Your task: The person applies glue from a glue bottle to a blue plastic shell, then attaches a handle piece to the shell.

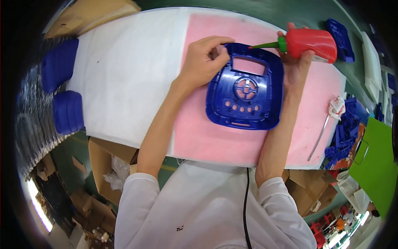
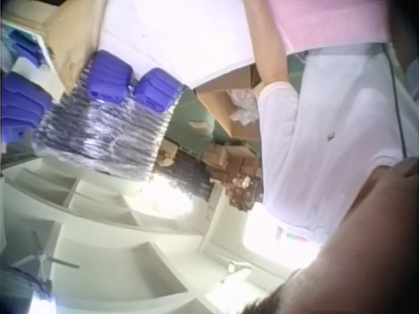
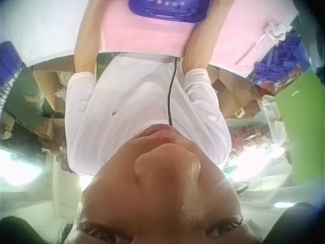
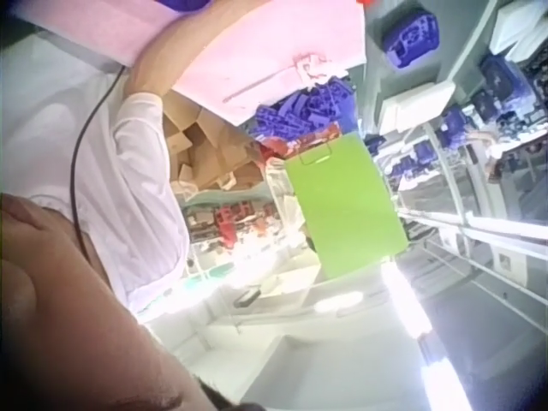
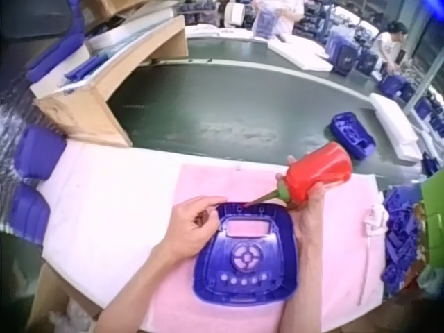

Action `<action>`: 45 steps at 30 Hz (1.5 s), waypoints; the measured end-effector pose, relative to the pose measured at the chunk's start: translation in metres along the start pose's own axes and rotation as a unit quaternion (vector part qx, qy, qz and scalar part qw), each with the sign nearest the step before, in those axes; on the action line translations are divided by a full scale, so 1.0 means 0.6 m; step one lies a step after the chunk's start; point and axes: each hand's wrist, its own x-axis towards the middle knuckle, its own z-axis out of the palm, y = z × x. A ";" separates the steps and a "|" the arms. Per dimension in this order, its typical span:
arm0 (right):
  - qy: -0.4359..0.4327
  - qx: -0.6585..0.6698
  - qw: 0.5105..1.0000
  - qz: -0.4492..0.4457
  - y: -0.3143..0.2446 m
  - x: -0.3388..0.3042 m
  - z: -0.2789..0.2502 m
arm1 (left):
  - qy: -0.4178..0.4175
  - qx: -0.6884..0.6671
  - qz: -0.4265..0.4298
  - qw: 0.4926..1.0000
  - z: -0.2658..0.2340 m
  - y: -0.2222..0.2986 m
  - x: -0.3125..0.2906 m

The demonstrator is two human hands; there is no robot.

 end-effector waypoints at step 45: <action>-0.057 -0.063 0.996 -0.020 -0.003 0.000 -0.008 | 0.003 0.007 0.045 0.999 0.005 -0.002 0.002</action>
